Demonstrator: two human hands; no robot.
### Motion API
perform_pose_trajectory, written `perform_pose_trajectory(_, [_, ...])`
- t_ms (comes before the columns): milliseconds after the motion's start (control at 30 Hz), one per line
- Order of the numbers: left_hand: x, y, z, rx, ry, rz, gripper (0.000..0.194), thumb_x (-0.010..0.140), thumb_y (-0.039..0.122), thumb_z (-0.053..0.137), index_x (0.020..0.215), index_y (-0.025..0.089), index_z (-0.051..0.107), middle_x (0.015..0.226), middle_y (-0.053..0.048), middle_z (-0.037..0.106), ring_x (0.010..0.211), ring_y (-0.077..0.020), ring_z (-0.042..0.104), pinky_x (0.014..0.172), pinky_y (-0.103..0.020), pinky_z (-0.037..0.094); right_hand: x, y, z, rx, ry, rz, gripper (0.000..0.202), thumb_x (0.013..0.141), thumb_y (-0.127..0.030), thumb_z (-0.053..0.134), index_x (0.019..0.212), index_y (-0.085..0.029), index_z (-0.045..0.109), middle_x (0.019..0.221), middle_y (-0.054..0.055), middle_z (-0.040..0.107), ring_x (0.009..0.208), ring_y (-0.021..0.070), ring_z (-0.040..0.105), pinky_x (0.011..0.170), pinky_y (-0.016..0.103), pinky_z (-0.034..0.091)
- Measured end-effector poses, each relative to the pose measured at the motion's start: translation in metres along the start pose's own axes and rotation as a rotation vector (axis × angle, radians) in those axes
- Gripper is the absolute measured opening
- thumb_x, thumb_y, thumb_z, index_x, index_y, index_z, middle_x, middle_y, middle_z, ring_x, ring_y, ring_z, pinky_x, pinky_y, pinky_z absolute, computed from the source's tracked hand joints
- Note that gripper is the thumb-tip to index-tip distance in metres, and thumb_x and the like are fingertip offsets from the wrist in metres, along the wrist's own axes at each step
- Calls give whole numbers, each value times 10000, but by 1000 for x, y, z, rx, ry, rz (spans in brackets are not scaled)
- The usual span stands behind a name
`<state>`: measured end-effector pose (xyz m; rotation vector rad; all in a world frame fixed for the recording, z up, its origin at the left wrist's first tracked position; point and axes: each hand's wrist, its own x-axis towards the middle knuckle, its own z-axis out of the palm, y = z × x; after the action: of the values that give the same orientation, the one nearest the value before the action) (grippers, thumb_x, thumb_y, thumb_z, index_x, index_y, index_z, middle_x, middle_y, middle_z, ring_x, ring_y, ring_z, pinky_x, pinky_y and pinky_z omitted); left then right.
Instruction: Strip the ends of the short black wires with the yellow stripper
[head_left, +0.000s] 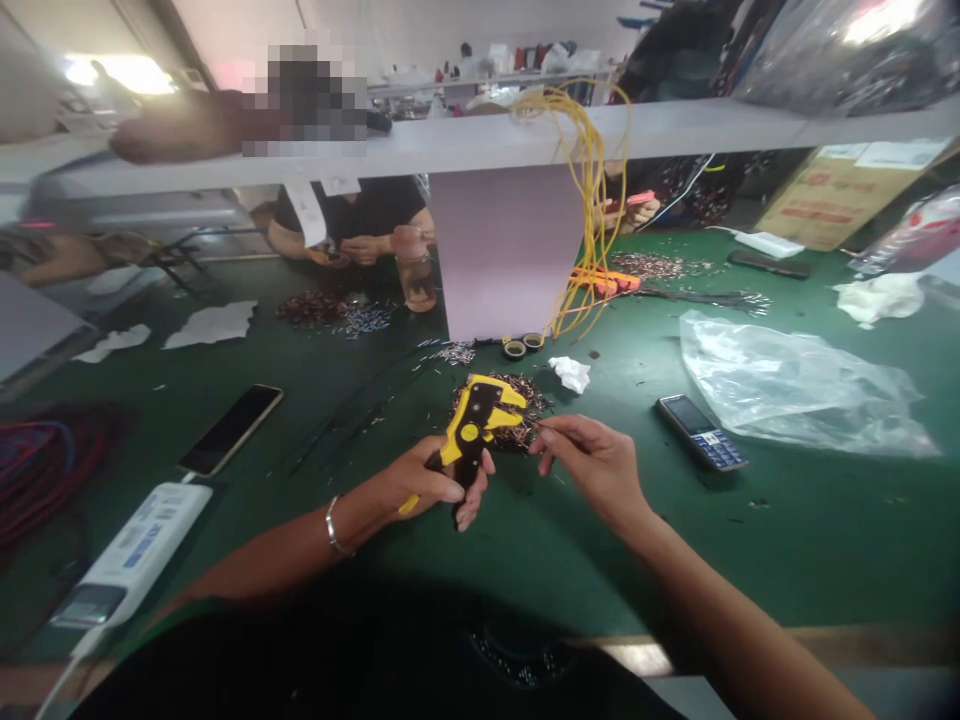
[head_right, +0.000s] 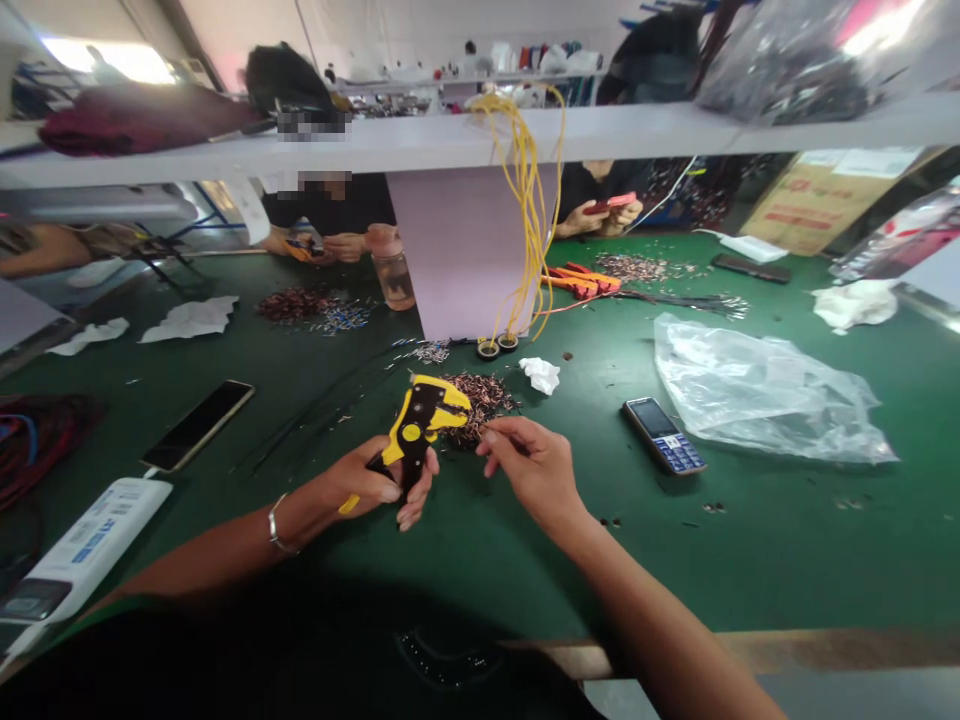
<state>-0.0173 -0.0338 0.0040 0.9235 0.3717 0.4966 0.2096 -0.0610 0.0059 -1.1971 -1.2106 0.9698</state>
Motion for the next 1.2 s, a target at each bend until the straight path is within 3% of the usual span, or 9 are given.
perform_pose_trajectory(400, [0,0,-3,50,-48,32,449,703,245,722,1109,93,606,820,-80,618,684,-199,620,655,-378,523,-1,-5,-3,-22,63,-74,91,757,-241,672,716,-202,743,609,-4,709,444,132,621,513,302,538])
perform_pose_trajectory(1200, [-1,-2,-1,41,-37,18,365,766,277,686,1065,75,634,821,-99,619,676,-203,618,645,-381,527,-2,-3,-2,-62,17,-88,106,770,-213,661,729,-199,757,617,-4,713,457,125,630,527,284,531])
